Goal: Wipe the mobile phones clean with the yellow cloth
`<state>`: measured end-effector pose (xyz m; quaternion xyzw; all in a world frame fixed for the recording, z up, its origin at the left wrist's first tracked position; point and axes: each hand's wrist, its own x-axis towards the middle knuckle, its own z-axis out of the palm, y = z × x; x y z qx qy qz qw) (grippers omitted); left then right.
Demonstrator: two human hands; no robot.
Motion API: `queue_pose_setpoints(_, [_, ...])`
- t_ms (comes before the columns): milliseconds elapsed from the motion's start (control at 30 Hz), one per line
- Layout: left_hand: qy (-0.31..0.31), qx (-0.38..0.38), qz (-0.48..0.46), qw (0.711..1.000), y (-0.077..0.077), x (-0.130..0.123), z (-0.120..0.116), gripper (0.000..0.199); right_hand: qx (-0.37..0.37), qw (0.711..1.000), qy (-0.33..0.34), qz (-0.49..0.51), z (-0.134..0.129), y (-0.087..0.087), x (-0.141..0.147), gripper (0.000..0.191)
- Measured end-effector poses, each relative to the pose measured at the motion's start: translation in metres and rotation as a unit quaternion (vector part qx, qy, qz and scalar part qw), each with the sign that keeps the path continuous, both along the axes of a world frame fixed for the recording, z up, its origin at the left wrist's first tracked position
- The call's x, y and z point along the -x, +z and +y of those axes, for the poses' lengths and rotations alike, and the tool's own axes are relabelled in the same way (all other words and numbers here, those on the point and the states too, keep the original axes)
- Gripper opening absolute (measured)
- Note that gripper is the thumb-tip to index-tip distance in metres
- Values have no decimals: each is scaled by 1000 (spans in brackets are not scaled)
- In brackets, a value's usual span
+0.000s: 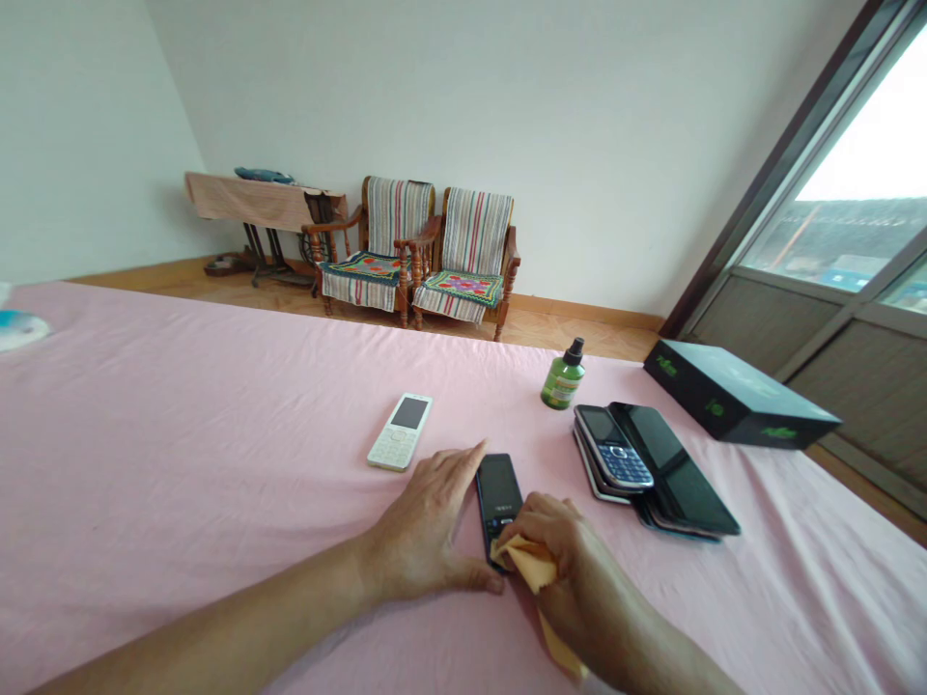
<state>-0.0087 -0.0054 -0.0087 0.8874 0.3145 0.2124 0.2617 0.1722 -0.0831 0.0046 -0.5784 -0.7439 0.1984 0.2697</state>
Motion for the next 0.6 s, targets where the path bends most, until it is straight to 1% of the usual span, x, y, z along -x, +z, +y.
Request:
queue_pose_setpoints(100, [-4, 0, -7, 1000, -1, 0, 0, 120, -5, 1000, 7, 6, 0, -3, 4, 17])
queue_pose_setpoints(200, [-4, 1, -9, 1000, 0, -1, 0, 122, -8, 1000, 9, 12, 1, -2, 8, 19])
queue_pose_setpoints(300, [-5, -4, -5, 1000, 1, -1, -1, 122, 4, 998, 36, 45, 0, 4, 7, 19])
queue_pose_setpoints(400, [-6, -12, 7, 1000, 4, -1, -3, 124, 42, 991, 64, 111, -1, 12, -4, 19])
queue_pose_setpoints(467, [-4, -15, 16, 1000, 5, -1, -4, 126, 63, 989, 47, 128, -2, 18, -15, 19])
queue_pose_setpoints(600, [8, -16, 27, 999, 5, -1, -4, 129, 77, 993, 4, 88, -3, 24, -34, 18])
